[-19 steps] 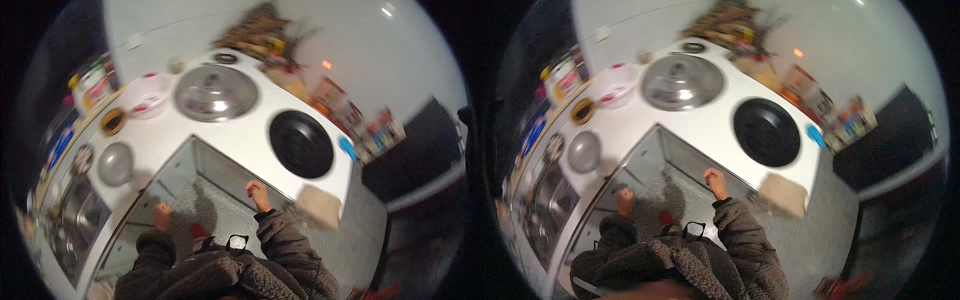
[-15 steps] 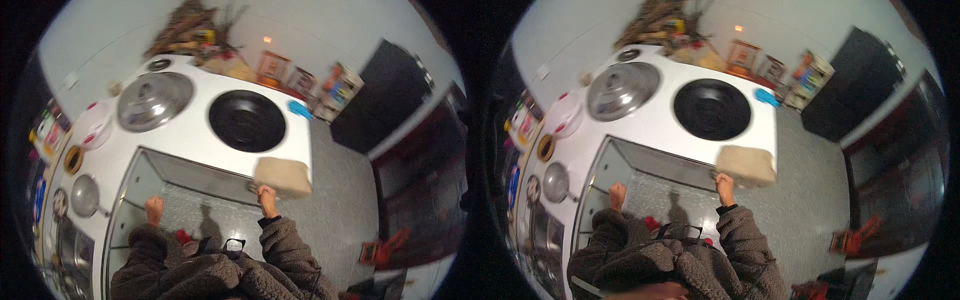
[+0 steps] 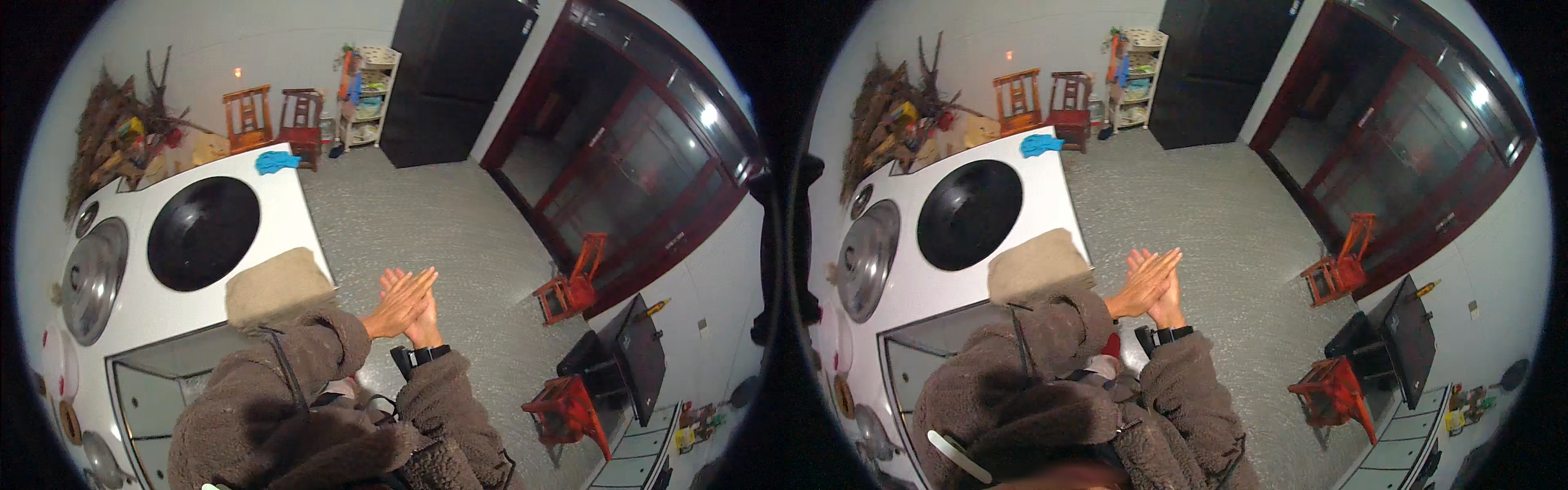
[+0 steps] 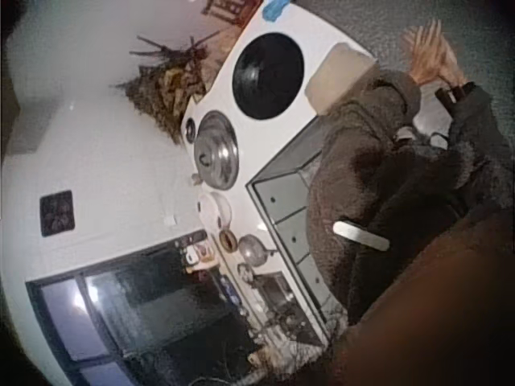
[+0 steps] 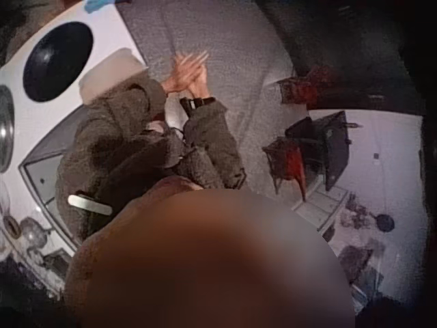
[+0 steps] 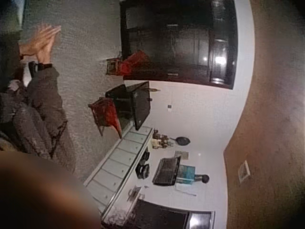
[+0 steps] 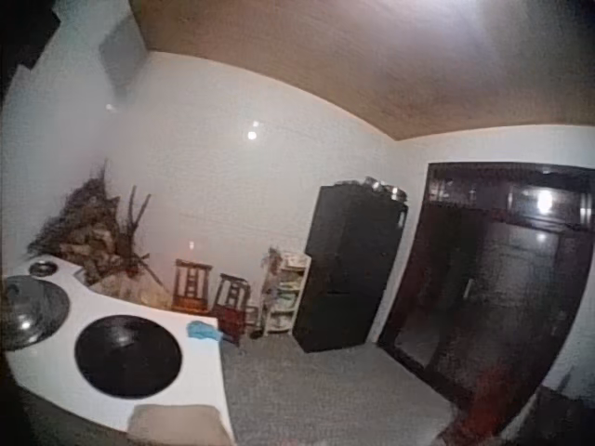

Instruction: The person tends a wood-burning stove by poking burning wood with a metal rod, then moves to the gas stove to stir food in a wok with a spatula and cover it. They later fill a ladle with water at the sink and pour it into the wok.

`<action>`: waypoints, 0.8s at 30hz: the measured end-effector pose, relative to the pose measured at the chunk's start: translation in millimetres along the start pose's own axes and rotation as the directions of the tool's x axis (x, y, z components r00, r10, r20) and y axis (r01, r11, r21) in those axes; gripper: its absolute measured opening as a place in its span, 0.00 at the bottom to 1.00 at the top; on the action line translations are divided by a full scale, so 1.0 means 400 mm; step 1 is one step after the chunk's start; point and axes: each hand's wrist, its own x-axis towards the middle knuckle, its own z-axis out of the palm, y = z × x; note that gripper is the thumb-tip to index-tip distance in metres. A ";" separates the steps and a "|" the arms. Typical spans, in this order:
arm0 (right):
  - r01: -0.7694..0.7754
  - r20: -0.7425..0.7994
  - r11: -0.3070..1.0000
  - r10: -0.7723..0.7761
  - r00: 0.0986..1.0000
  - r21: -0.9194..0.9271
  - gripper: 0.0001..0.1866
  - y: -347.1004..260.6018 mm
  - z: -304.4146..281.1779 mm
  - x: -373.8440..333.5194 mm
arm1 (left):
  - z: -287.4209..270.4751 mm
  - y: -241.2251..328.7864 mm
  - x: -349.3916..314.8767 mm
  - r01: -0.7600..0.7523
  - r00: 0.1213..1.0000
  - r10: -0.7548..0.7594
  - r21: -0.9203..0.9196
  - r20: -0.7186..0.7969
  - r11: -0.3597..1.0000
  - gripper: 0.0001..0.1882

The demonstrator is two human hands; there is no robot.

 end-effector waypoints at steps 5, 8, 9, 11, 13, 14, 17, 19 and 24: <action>0.207 0.032 0.964 -0.205 0.978 -0.167 0.40 -0.238 -0.103 0.180 | 0.111 -0.138 0.232 -0.085 0.996 0.085 0.004 -0.001 0.996 0.33; 0.202 -0.158 0.966 -0.227 0.961 -0.163 0.41 -0.336 -0.143 0.275 | 0.164 -0.247 0.406 -0.030 0.995 0.003 -0.276 -0.096 0.961 0.48; 0.194 -0.090 0.967 -0.210 0.974 -0.164 0.41 -0.367 -0.155 0.297 | 0.175 -0.285 0.455 0.024 0.999 -0.032 -0.228 -0.033 0.973 0.43; 0.144 -0.005 0.982 -0.146 0.989 -0.126 0.42 -0.432 -0.191 0.354 | 0.181 -0.389 0.573 0.122 0.990 -0.113 -0.096 0.088 0.988 0.34; 0.139 -0.081 0.987 -0.146 0.986 -0.086 0.41 -0.497 -0.235 0.410 | 0.216 -0.458 0.677 0.180 0.980 -0.164 -0.146 0.116 0.973 0.32; 0.140 -0.094 0.985 -0.150 0.984 -0.100 0.41 -0.519 -0.253 0.432 | 0.232 -0.485 0.716 0.205 0.974 -0.184 -0.165 0.130 0.965 0.32; 0.134 -0.116 0.988 -0.143 0.983 -0.076 0.41 -0.603 -0.350 0.516 | 0.308 -0.554 0.830 0.299 0.950 -0.259 -0.265 0.175 0.917 0.33; 0.139 -0.167 0.985 -0.155 0.974 -0.103 0.41 -0.670 -0.438 0.589 | 0.367 -0.589 0.898 0.320 0.939 -0.263 -0.286 0.220 0.903 0.35; 0.104 -0.238 0.973 -0.152 0.959 -0.205 0.40 -0.858 -0.699 0.774 | 0.489 -0.683 1.088 0.338 0.898 -0.200 -0.322 0.392 0.884 0.36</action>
